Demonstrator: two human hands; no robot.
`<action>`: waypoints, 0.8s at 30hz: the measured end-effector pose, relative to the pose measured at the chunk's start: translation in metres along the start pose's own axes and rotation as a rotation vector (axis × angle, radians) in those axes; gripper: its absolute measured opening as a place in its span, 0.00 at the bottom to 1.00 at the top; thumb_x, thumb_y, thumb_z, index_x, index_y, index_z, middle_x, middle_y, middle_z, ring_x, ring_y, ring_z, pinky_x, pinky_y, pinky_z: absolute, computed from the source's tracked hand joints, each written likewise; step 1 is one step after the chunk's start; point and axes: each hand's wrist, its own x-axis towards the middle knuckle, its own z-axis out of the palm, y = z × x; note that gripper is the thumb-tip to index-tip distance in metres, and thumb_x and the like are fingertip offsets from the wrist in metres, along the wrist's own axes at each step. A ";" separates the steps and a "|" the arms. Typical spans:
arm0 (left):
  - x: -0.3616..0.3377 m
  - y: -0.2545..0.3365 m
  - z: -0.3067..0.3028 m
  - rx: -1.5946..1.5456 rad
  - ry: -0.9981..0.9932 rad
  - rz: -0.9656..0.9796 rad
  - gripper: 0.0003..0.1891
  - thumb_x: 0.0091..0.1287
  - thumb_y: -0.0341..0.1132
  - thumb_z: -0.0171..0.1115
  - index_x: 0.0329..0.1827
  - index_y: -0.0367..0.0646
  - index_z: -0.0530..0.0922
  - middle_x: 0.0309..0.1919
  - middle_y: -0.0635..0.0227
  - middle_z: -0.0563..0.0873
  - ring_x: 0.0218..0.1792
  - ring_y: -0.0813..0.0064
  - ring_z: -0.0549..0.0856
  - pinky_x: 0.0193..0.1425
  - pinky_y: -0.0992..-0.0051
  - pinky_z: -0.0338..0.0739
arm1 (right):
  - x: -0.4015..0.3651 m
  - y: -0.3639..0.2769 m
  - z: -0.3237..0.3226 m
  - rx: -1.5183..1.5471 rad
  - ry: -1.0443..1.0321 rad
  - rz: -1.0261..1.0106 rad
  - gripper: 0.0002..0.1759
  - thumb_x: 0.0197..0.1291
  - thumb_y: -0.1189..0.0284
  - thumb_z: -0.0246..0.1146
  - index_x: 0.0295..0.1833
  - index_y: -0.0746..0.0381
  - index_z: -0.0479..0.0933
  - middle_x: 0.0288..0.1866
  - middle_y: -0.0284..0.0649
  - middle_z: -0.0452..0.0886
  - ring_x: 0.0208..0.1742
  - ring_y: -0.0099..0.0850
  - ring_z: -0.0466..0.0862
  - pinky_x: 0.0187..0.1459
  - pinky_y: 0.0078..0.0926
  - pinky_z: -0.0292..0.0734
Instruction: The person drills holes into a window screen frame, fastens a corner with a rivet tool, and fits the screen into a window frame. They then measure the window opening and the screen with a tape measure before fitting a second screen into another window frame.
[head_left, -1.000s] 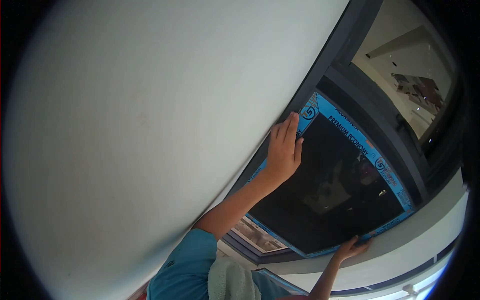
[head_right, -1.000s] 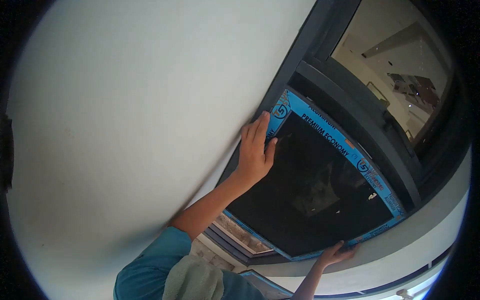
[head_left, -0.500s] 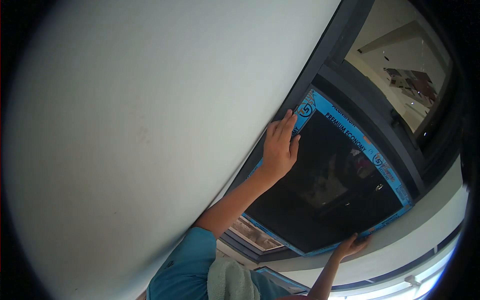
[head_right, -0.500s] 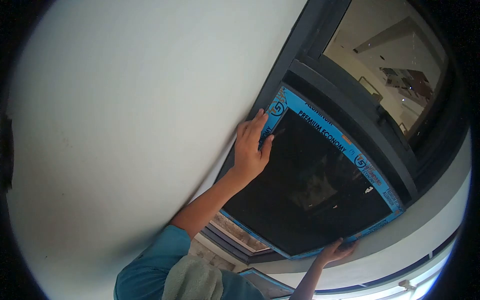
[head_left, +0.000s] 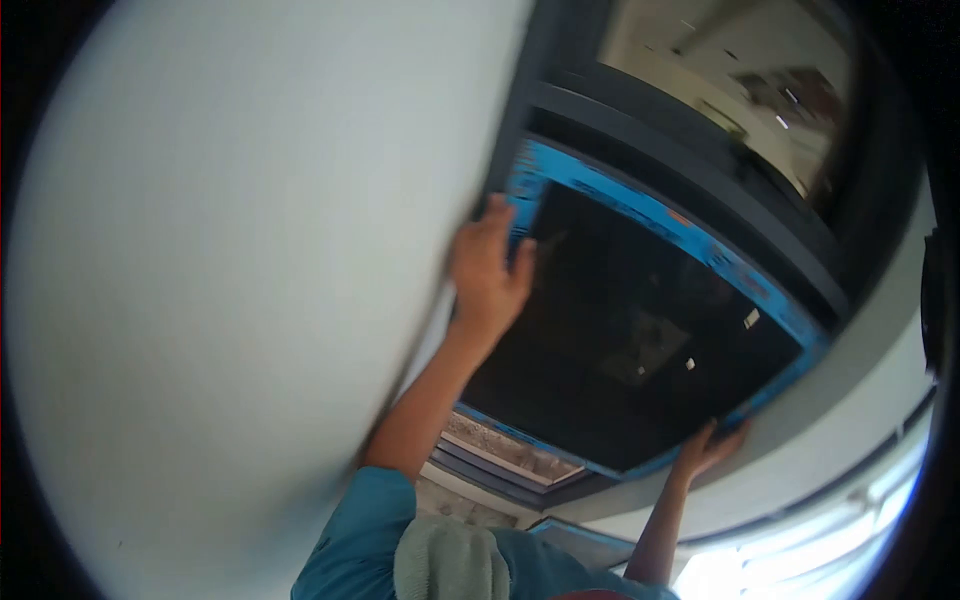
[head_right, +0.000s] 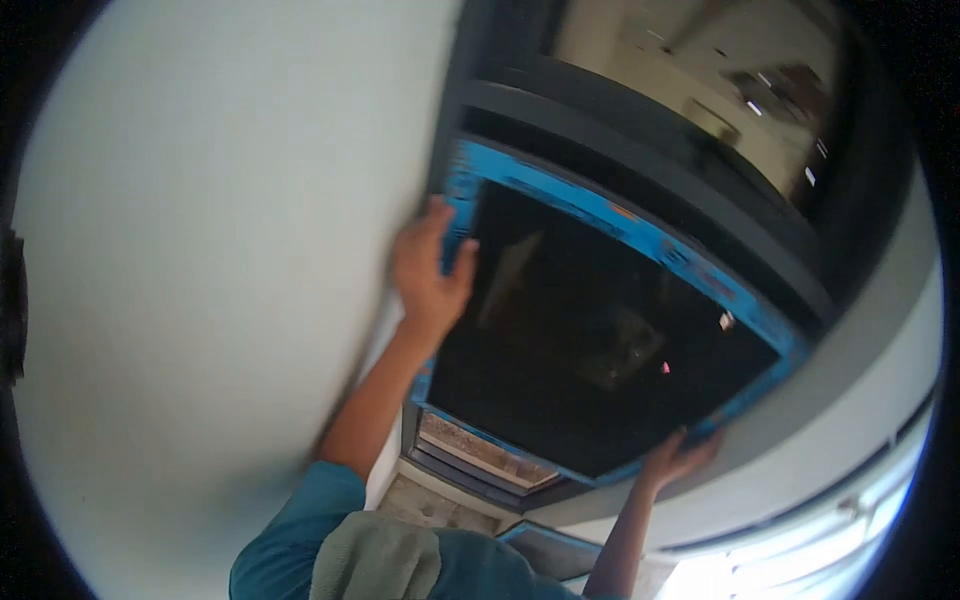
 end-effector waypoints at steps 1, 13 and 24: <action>0.001 0.000 0.001 0.032 0.007 -0.003 0.22 0.57 0.33 0.66 0.55 0.38 0.74 0.53 0.54 0.80 0.47 0.55 0.80 0.53 0.62 0.72 | 0.001 -0.005 -0.002 0.020 -0.031 0.008 0.33 0.59 0.72 0.58 0.69 0.68 0.57 0.69 0.55 0.59 0.70 0.49 0.59 0.70 0.43 0.49; -0.001 0.012 0.002 0.002 -0.110 -0.042 0.22 0.63 0.35 0.65 0.58 0.35 0.73 0.56 0.54 0.78 0.51 0.62 0.80 0.56 0.67 0.75 | 0.016 -0.031 -0.015 0.342 -0.063 0.211 0.38 0.52 0.78 0.57 0.69 0.72 0.51 0.61 0.63 0.57 0.62 0.57 0.60 0.65 0.47 0.52; -0.001 0.023 0.001 -0.013 -0.182 -0.152 0.23 0.63 0.31 0.64 0.61 0.34 0.70 0.56 0.52 0.77 0.54 0.61 0.78 0.59 0.66 0.73 | 0.015 -0.023 -0.023 0.533 -0.178 0.302 0.38 0.56 0.79 0.54 0.69 0.74 0.45 0.64 0.65 0.49 0.63 0.56 0.56 0.65 0.48 0.50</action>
